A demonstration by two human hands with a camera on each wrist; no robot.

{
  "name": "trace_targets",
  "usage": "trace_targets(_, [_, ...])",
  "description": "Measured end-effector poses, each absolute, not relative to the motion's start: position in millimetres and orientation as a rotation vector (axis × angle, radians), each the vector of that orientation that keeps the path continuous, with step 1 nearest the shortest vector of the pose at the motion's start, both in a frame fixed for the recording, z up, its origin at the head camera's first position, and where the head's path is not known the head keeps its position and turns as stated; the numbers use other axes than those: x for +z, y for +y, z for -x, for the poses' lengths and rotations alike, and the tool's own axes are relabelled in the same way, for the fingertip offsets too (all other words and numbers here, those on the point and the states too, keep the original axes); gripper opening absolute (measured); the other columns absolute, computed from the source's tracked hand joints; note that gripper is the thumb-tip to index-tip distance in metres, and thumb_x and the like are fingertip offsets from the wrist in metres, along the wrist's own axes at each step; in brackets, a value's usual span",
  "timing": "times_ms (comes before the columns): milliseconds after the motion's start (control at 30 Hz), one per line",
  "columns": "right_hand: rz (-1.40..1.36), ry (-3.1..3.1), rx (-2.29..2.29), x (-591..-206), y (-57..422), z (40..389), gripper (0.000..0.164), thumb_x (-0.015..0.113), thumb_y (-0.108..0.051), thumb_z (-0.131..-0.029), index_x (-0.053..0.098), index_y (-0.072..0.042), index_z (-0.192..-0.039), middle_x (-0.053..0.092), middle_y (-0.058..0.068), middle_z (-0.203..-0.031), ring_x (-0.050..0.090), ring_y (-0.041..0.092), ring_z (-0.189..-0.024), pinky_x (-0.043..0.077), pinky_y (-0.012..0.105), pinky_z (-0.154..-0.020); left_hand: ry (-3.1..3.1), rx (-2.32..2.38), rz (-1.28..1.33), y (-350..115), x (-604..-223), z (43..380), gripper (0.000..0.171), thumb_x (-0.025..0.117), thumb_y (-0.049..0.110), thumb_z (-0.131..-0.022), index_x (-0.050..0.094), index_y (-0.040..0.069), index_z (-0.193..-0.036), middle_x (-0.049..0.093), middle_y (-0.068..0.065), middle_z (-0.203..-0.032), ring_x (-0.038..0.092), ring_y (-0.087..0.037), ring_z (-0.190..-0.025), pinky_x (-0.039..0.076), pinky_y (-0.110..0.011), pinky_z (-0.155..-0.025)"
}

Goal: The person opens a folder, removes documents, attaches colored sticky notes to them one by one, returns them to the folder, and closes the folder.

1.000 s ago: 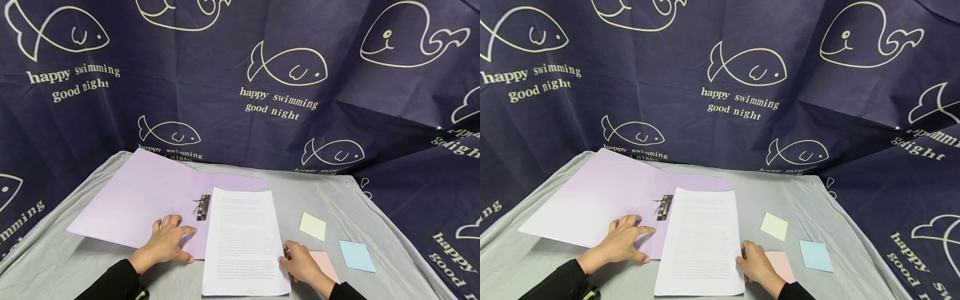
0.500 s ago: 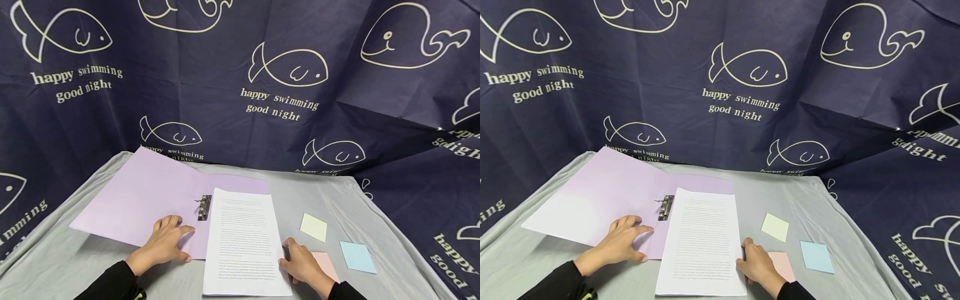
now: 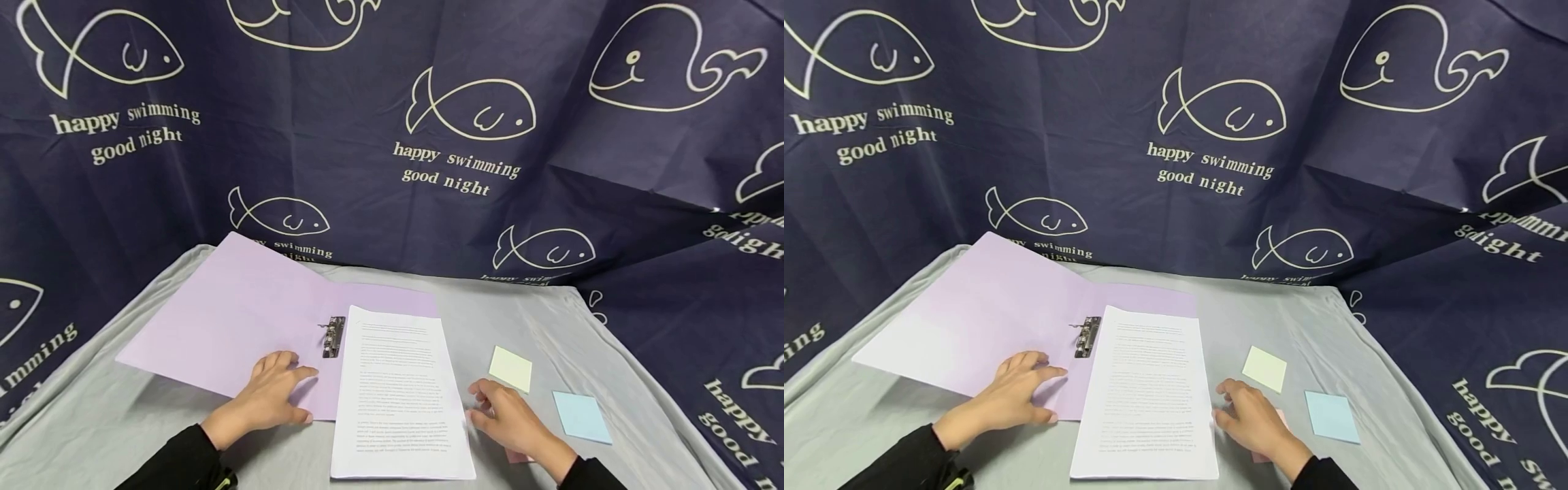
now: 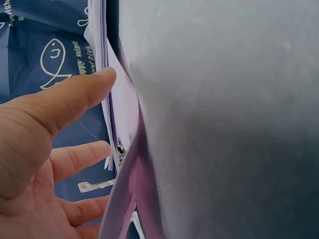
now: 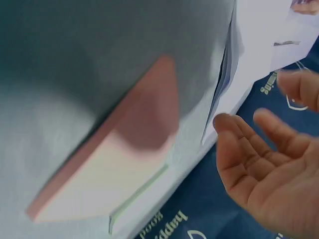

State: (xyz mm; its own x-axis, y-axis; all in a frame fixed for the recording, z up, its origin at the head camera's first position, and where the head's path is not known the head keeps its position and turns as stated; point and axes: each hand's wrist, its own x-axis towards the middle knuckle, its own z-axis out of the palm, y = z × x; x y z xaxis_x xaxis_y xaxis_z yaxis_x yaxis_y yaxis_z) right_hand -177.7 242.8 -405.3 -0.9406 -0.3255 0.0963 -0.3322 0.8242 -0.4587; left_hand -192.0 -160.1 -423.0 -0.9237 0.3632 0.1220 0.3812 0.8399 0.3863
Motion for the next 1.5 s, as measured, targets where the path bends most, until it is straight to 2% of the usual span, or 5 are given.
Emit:
trace_targets(233, [-0.787,-3.102,0.514,-407.4,261.8,177.1,0.06,0.085,-0.024,-0.077,0.062,0.002,-0.126,0.062,0.021,-0.126,0.063,0.038,-0.112,0.055,0.049,-0.087,-2.973,-0.671,0.736,-161.1,-417.3,186.1,0.073,0.09,0.036,-0.064,0.068,0.008,-0.128,0.056,-0.027,-0.137,0.048,-0.048,-0.129,0.04,-0.069,-0.101])
trace_targets(400, [-0.817,-3.193,0.487,-411.4,276.9,174.9,0.082,0.094,-0.025,-0.062,0.058,0.003,-0.13,0.06,0.025,-0.13,0.059,0.046,-0.115,0.053,0.059,-0.088,-3.016,-0.713,0.87,-161.4,-415.7,178.9,0.08,0.092,0.037,-0.062,0.065,0.008,-0.132,0.052,-0.031,-0.142,0.045,-0.056,-0.133,0.037,-0.075,-0.102])
trace_targets(633, [-0.833,-3.2,0.398,-415.4,301.9,171.3,0.092,0.097,-0.015,-0.047,0.058,0.001,-0.129,0.061,0.025,-0.13,0.059,0.047,-0.115,0.055,0.051,-0.088,-3.084,-0.673,0.985,-161.2,-416.6,170.2,0.088,0.095,0.039,-0.056,0.064,0.012,-0.134,0.053,-0.029,-0.142,0.046,-0.053,-0.134,0.038,-0.074,-0.102])
trace_targets(967, [-0.93,-3.057,0.351,-419.3,311.5,175.8,0.083,0.096,-0.015,-0.045,0.063,-0.002,-0.121,0.059,-0.001,-0.104,0.054,0.013,-0.089,0.05,0.029,-0.076,-3.169,-0.592,1.014,-160.7,-421.4,168.5,0.088,0.098,0.025,-0.049,0.068,0.019,-0.131,0.059,-0.023,-0.139,0.053,-0.044,-0.131,0.044,-0.063,-0.103])
trace_targets(1500, [-0.891,-3.061,0.361,-417.6,310.3,175.9,0.074,0.094,-0.023,-0.05,0.063,-0.003,-0.114,0.052,-0.006,-0.096,0.046,0.007,-0.085,0.047,0.027,-0.07,-3.118,-0.504,1.019,-158.8,-424.6,167.7,0.088,0.099,0.023,-0.046,0.068,0.018,-0.128,0.061,-0.022,-0.135,0.055,-0.042,-0.127,0.046,-0.06,-0.099])
